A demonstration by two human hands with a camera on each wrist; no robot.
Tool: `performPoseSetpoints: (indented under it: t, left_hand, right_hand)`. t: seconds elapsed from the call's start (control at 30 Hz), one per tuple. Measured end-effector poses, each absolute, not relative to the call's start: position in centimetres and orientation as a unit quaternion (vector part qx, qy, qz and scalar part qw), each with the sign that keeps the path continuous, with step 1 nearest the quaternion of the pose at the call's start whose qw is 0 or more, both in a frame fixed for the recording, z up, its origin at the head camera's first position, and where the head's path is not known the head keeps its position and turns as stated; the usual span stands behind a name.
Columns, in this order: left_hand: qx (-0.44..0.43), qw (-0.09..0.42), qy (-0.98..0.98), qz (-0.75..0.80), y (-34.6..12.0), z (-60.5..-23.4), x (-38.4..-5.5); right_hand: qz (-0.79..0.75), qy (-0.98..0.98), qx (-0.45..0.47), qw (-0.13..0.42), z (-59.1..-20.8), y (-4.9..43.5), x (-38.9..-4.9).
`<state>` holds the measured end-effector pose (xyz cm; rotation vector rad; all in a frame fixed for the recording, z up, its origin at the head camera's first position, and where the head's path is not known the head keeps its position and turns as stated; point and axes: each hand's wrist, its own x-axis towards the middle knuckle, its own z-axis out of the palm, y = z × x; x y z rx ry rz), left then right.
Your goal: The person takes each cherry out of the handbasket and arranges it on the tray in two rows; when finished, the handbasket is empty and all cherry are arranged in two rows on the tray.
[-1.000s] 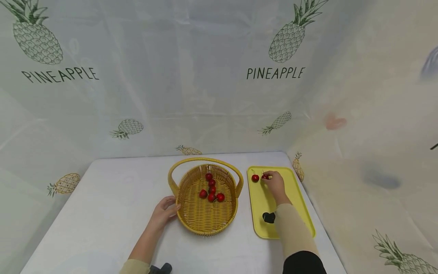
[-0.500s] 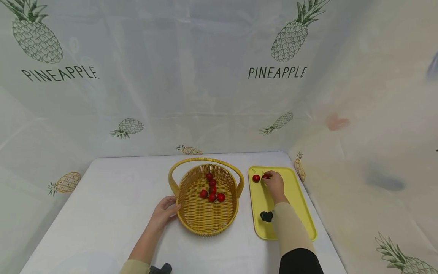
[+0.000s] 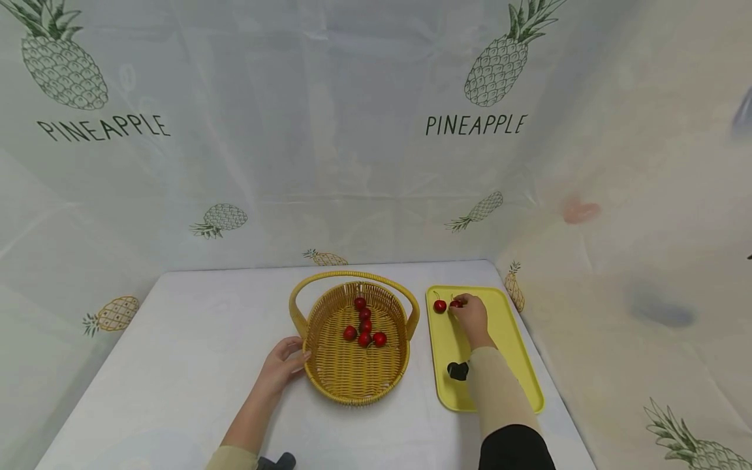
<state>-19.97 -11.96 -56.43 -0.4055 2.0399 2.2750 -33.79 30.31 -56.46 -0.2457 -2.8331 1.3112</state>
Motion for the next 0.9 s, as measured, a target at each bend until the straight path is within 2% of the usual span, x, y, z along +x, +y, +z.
performPoseSetpoints:
  t: [0.63, 0.9]
  left_hand:
    - [-0.137, 0.039, 0.658, 0.74, -11.8, -56.1, -19.6]
    - [-0.137, 0.046, 0.661, 0.737, -12.0, -55.9, -19.9]
  right_hand:
    - [0.408, -0.911, -0.06, 0.014, -55.0, 31.1, -31.8]
    - [0.411, -0.911, -0.04, -0.013, -53.5, 31.2, -30.2]
